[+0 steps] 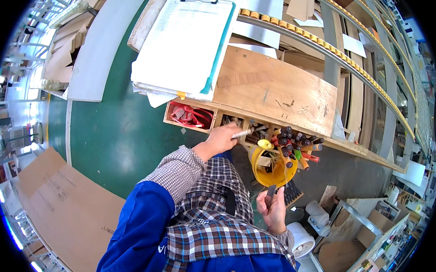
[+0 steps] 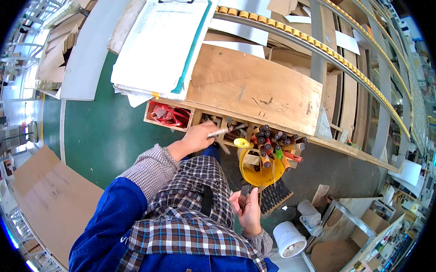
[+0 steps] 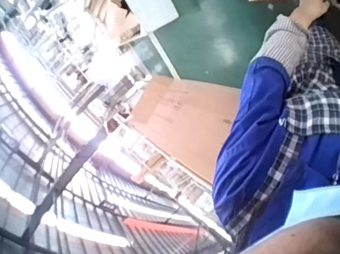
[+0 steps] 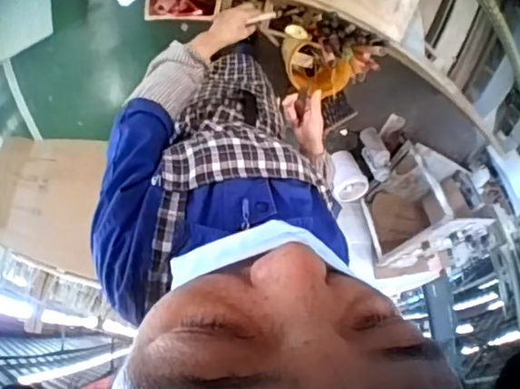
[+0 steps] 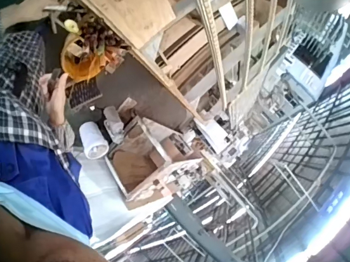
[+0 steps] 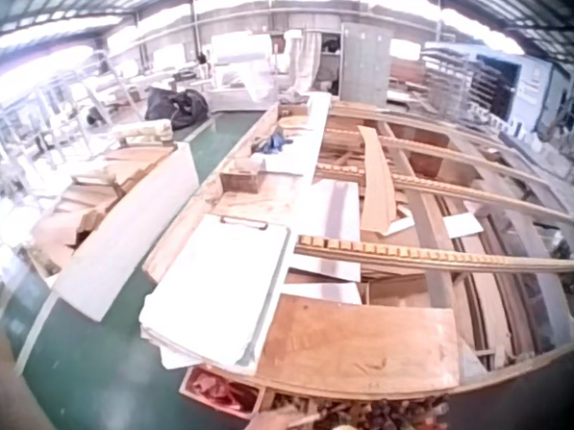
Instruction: The person uses a utility knife to scrape and smooth the surface of long white wooden planks. They work on the edges and flat surfaces of the planks, removing excess material. Another person is visible in the background wiping a similar plank with a cloth.
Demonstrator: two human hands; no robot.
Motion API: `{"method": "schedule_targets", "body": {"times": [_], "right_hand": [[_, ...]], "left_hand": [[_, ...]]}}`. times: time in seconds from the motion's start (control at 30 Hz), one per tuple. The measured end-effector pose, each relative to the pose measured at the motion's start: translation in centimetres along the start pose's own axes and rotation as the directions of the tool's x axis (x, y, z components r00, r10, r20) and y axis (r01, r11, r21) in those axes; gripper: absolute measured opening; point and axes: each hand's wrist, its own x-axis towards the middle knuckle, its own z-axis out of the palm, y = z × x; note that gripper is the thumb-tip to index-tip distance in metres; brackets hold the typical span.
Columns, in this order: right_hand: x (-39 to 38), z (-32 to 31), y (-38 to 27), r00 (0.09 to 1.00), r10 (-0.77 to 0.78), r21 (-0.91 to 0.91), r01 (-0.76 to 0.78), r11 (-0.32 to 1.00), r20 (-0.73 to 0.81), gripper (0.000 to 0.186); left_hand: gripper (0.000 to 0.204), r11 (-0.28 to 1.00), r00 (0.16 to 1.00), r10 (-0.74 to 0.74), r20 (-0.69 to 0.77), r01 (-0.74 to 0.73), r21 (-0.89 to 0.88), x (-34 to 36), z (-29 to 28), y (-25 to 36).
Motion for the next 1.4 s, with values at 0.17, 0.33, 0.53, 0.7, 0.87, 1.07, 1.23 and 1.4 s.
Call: {"method": "schedule_targets", "body": {"times": [0.17, 0.33, 0.53, 0.7, 0.87, 1.07, 1.23, 1.4], "right_hand": [[1.2, 0.6, -0.3, 1.000, 0.029, -0.013, -0.029, 1.000, 0.001, 0.069], [2.4, 0.9, -0.8, 0.999, 0.049, -0.051, -0.050, 0.997, -0.012, 0.067], [4.3, 2.5, -1.8, 0.998, 0.055, -0.251, -0.061, 0.966, -0.031, 0.041], [5.6, 3.1, -1.9, 0.997, 0.073, -0.330, -0.078, 0.941, -0.029, 0.024], [5.9, 2.8, -2.0, 0.996, 0.080, -0.322, -0.091, 0.942, -0.047, 0.023], [6.0, 2.5, -2.2, 0.994, 0.071, -0.277, -0.090, 0.957, -0.077, 0.023], [5.7, 2.3, -2.4, 0.997, 0.035, -0.217, -0.049, 0.975, -0.067, 0.022], [4.8, 1.1, -2.6, 0.993, -0.003, -0.176, -0.019, 0.984, -0.122, 0.022]], "left_hand": [[0.023, 0.985, 0.991, 0.109, -0.077, -0.097, 0.140, -2.7, -0.5, -0.2], [0.025, 0.980, 0.969, 0.092, -0.230, -0.047, 0.194, -4.3, -1.1, -0.7], [0.024, 0.993, 0.941, -0.076, -0.329, 0.101, 0.060, -4.7, -1.0, -1.5], [0.016, 0.988, 0.915, -0.145, -0.376, 0.153, -0.009, -4.4, -1.5, -0.6], [0.017, 0.837, 0.770, -0.482, -0.419, 0.263, -0.479, -5.4, -2.8, 0.1], [0.020, 0.784, 0.759, -0.519, -0.394, 0.238, -0.573, -4.8, -2.9, 0.1], [0.029, 0.838, 0.818, -0.469, -0.333, 0.293, -0.460, -1.9, -0.4, 1.2], [0.034, 0.860, 0.850, -0.492, -0.188, 0.441, -0.257, -0.5, -0.6, 1.7]]}}
